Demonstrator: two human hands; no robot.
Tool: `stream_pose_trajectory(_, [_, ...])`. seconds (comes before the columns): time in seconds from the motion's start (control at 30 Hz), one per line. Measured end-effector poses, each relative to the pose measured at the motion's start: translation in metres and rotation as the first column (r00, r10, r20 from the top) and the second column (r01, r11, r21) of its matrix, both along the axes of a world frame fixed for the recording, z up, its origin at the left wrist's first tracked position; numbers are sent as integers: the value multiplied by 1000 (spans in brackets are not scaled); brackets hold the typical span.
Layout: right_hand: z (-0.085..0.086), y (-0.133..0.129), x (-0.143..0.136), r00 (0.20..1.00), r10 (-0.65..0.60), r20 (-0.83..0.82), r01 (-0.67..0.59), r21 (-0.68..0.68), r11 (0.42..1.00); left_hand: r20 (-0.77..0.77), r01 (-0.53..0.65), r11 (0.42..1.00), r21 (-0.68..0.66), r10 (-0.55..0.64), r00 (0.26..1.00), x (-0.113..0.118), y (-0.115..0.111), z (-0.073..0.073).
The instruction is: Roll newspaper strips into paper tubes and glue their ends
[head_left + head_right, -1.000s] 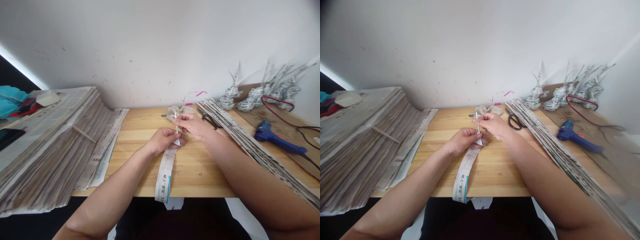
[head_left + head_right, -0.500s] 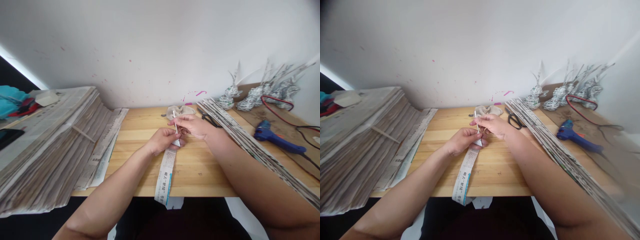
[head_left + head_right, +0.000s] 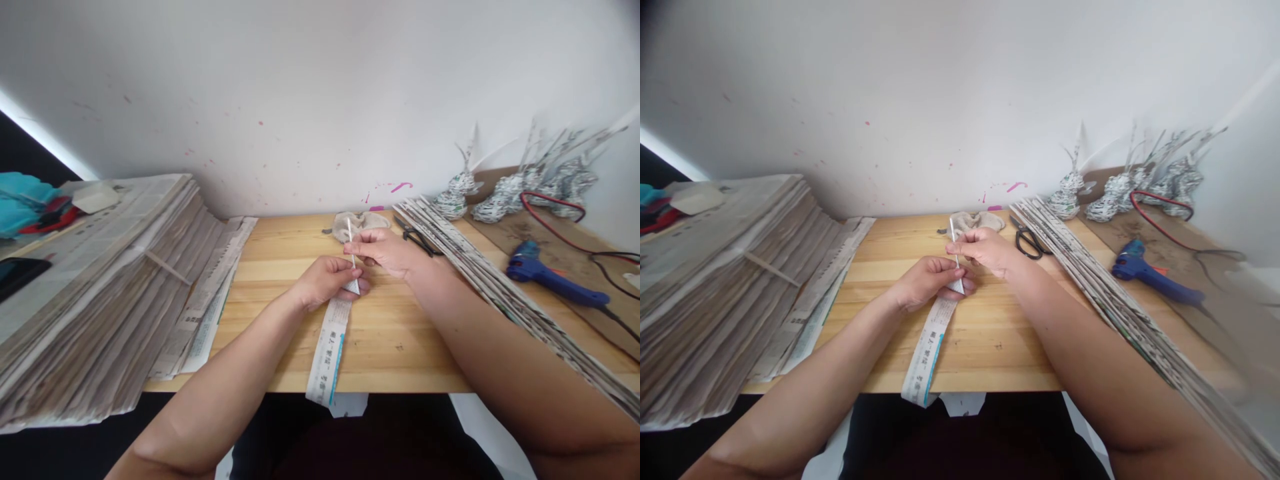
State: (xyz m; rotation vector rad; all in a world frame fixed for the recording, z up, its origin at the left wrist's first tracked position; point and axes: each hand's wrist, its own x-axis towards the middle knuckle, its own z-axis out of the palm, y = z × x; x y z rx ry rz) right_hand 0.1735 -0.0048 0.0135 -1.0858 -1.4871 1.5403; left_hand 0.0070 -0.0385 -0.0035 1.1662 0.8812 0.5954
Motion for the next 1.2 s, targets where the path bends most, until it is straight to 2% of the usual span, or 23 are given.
stream_pose_trajectory(0.07, [-1,1,-1,995,-98,-21,98,11,995,-14,-5,1000,-3,5,1000,0,0,0])
stream_pose_trajectory(0.1, [-1,1,-1,994,-102,-22,103,12,995,-16,-6,1000,-5,6,1000,0,0,1])
stream_pose_trajectory(0.27, [1,1,2,996,90,15,-90,24,996,3,-6,1000,-7,6,1000,-1,1,0])
stream_pose_trajectory(0.43, [-5,2,-1,995,-97,-6,98,36,995,-1,10,999,-41,-10,1000,0,1,-2])
stream_pose_trajectory(0.5, [-5,2,-1,999,-52,-7,52,8,999,8,16,999,-37,-16,1000,0,1,-2])
stream_pose_trajectory(0.6, [-4,1,1,994,106,2,-105,-41,994,25,21,999,-26,-20,999,-1,1,-1])
stream_pose_trajectory(0.63, [-4,1,1,994,112,2,-112,-46,993,27,22,999,-25,-21,999,-1,1,-2])
stream_pose_trajectory(0.77, [-4,2,-2,994,-100,-39,98,-43,994,28,26,999,-26,-26,999,-1,1,-3])
stream_pose_trajectory(0.83, [-4,2,-2,989,-135,-60,133,-36,990,25,32,999,-27,-31,999,-1,1,-3])
stream_pose_trajectory(1.0, [-2,2,5,990,142,-1,-142,-10,990,24,31,999,-32,-30,999,-1,1,-1])
stream_pose_trajectory(1.03, [-2,2,5,990,137,12,-137,-4,991,30,32,999,-30,-31,999,-1,1,-1])
stream_pose_trajectory(1.13, [-1,1,3,1000,-14,18,14,6,1000,35,25,999,-30,-23,999,-1,0,-1])
stream_pose_trajectory(1.2, [-1,0,3,999,-31,20,31,7,999,28,25,999,-34,-24,999,-1,1,-1])
